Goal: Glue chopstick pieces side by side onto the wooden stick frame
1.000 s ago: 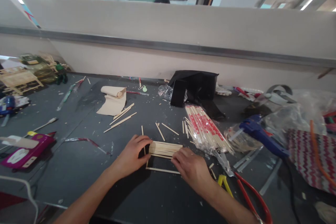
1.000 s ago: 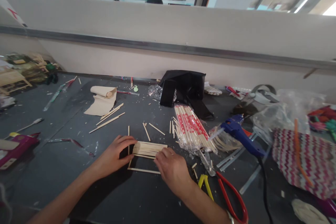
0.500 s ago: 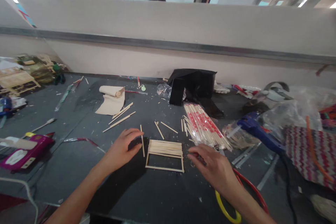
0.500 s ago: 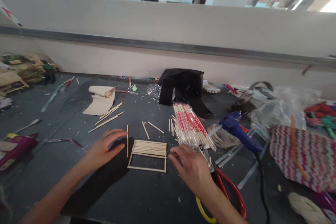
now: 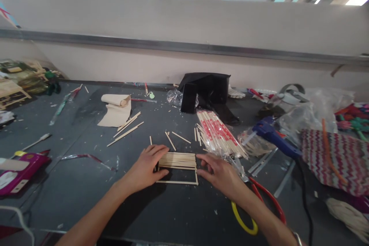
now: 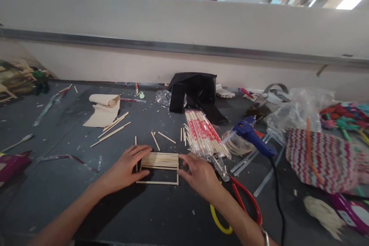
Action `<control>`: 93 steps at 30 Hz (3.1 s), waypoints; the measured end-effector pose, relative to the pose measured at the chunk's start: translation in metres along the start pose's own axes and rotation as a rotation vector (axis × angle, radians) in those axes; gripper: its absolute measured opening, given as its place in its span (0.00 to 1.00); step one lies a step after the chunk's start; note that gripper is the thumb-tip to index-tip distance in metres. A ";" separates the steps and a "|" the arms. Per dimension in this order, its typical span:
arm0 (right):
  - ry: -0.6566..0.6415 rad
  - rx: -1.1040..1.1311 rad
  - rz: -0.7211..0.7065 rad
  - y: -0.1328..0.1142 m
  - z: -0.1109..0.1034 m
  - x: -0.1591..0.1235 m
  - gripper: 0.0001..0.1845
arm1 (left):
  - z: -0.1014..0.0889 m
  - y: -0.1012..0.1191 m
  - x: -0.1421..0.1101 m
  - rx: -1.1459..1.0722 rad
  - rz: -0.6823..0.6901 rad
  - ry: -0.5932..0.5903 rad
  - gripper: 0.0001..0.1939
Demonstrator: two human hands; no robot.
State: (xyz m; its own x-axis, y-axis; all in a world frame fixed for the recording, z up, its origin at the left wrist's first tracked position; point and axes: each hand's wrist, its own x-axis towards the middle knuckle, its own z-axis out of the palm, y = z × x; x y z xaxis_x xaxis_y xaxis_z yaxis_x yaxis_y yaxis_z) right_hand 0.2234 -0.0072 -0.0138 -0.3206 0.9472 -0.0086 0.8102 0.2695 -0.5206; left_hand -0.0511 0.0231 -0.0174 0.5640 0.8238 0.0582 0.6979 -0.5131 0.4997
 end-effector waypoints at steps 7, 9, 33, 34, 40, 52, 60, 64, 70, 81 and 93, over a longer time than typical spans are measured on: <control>-0.077 0.112 0.021 0.001 0.000 0.007 0.16 | 0.004 -0.001 0.003 -0.016 0.032 0.006 0.23; -0.090 0.136 0.042 0.002 0.001 0.008 0.17 | 0.005 -0.001 0.004 -0.019 0.041 0.012 0.22; 0.022 0.041 0.000 -0.007 -0.007 0.004 0.18 | -0.020 -0.014 -0.009 -0.007 -0.010 0.006 0.25; 0.021 0.017 -0.017 -0.008 -0.005 0.006 0.19 | -0.021 -0.014 -0.008 -0.012 -0.012 -0.011 0.27; 0.020 -0.062 -0.093 -0.019 0.000 0.013 0.22 | -0.017 -0.015 -0.006 -0.060 -0.020 -0.005 0.32; 0.213 -0.048 -0.217 -0.019 0.014 0.020 0.28 | -0.003 -0.027 -0.010 -0.082 -0.003 0.093 0.26; 0.262 -0.022 -0.277 -0.022 0.017 0.013 0.32 | 0.001 -0.027 -0.009 -0.046 0.009 0.139 0.25; 0.254 0.007 -0.262 -0.024 0.014 0.013 0.33 | 0.001 -0.024 -0.010 -0.051 0.011 0.133 0.25; 0.187 0.008 -0.206 -0.022 0.016 0.017 0.43 | 0.005 -0.017 -0.011 -0.013 -0.021 0.150 0.30; 0.099 -0.026 -0.191 -0.021 0.023 0.025 0.40 | 0.011 -0.014 -0.007 -0.022 -0.043 0.122 0.29; 0.121 0.053 -0.171 -0.013 0.034 0.026 0.32 | 0.011 -0.015 -0.003 -0.124 -0.094 0.129 0.26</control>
State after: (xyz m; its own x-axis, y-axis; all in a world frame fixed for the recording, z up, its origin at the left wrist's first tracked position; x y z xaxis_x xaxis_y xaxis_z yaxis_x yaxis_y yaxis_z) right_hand 0.1876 0.0084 -0.0360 -0.3873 0.9034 0.1842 0.7211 0.4213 -0.5500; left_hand -0.0585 0.0255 -0.0348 0.4323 0.8947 0.1124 0.6808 -0.4056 0.6099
